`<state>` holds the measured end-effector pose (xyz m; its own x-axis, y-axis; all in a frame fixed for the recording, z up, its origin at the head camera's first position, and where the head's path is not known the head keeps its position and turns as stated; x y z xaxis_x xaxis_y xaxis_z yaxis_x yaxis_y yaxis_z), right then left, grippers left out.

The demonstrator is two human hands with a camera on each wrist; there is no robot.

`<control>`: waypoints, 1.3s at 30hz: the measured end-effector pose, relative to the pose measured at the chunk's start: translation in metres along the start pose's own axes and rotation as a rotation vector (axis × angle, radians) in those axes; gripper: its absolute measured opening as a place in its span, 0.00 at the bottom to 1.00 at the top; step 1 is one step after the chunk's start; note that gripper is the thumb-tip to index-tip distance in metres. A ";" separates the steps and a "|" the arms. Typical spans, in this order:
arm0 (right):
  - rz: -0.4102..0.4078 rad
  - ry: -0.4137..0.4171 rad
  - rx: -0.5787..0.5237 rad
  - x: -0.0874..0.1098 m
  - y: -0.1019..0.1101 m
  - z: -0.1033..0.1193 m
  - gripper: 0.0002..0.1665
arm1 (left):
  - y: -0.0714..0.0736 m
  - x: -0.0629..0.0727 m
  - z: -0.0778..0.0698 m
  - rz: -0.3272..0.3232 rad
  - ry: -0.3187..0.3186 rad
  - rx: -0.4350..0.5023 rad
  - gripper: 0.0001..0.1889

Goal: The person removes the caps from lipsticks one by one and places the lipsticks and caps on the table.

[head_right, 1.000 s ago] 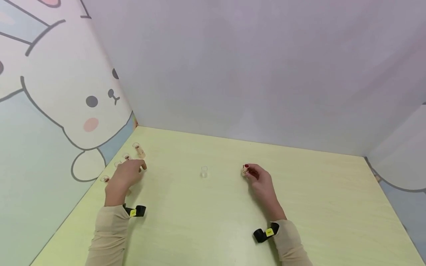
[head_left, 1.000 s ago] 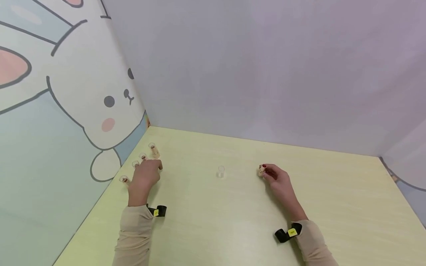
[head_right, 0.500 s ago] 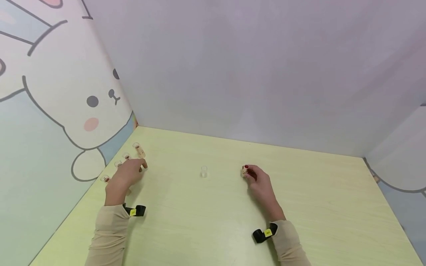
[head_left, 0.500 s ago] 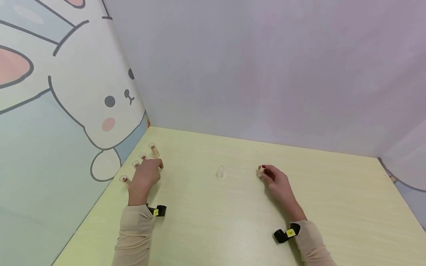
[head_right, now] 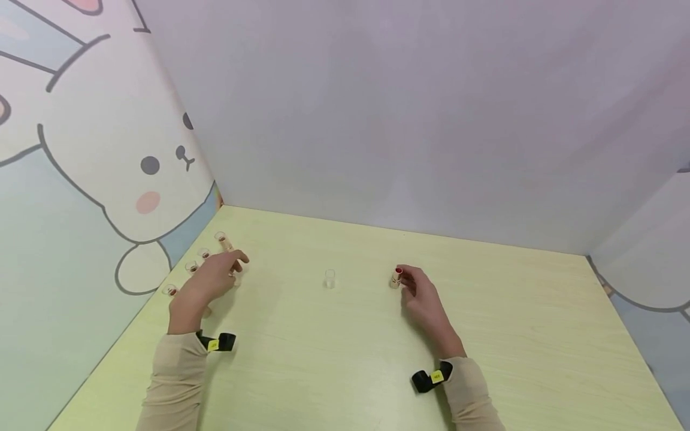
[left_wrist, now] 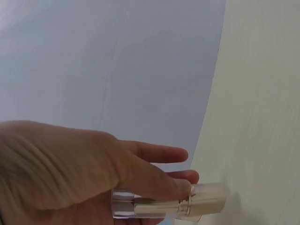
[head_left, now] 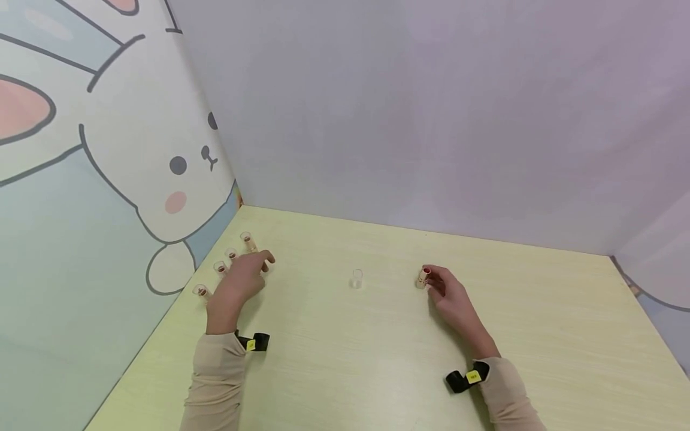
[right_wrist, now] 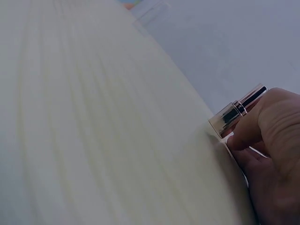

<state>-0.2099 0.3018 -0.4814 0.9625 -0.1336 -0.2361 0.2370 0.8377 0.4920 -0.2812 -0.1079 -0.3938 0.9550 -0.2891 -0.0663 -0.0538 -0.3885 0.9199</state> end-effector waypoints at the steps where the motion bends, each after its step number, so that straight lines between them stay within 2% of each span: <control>1: -0.008 0.007 -0.020 0.000 0.001 0.001 0.34 | 0.000 -0.001 -0.003 -0.007 -0.020 0.029 0.27; 6: -0.070 0.045 -0.098 0.000 0.007 0.005 0.40 | 0.003 -0.004 -0.017 -0.040 -0.114 0.140 0.25; 11: -0.197 0.056 -0.141 0.002 0.022 0.011 0.39 | 0.004 -0.007 -0.025 -0.054 -0.146 0.246 0.22; 14: -0.275 0.095 -0.174 0.005 0.032 0.024 0.39 | 0.009 -0.010 -0.031 -0.098 -0.173 0.328 0.21; 18: -0.367 0.221 -0.183 0.009 0.043 0.047 0.41 | 0.019 -0.011 -0.039 -0.165 -0.195 0.412 0.22; 22: -0.437 0.377 -0.117 0.012 0.044 0.060 0.43 | 0.027 -0.010 -0.050 -0.229 -0.214 0.456 0.23; 26: -0.444 0.524 -0.020 0.016 0.037 0.075 0.41 | 0.036 -0.007 -0.064 -0.316 -0.232 0.505 0.23; 28: -0.430 0.591 0.011 0.019 0.032 0.087 0.38 | 0.039 -0.005 -0.072 -0.339 -0.240 0.556 0.23; 33: -0.374 0.738 0.034 0.028 0.018 0.120 0.29 | 0.035 -0.002 -0.094 -0.343 -0.287 0.662 0.22; 39: -0.345 0.840 0.072 0.040 0.007 0.148 0.29 | 0.025 0.002 -0.121 -0.340 -0.357 0.736 0.22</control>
<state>-0.1505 0.2242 -0.3632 0.4304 0.0828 -0.8988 0.5283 0.7843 0.3252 -0.2448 -0.0121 -0.3237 0.8122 -0.2636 -0.5205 -0.0750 -0.9319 0.3549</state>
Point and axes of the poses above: each hand's wrist, its own x-axis away from the middle knuckle, its own y-axis out of the back of the hand, z = x × y, the point moved 10 cm from there along -x, towards the middle knuckle, and after that the axes turned 8 degrees about -z, right-handed, at the moved point
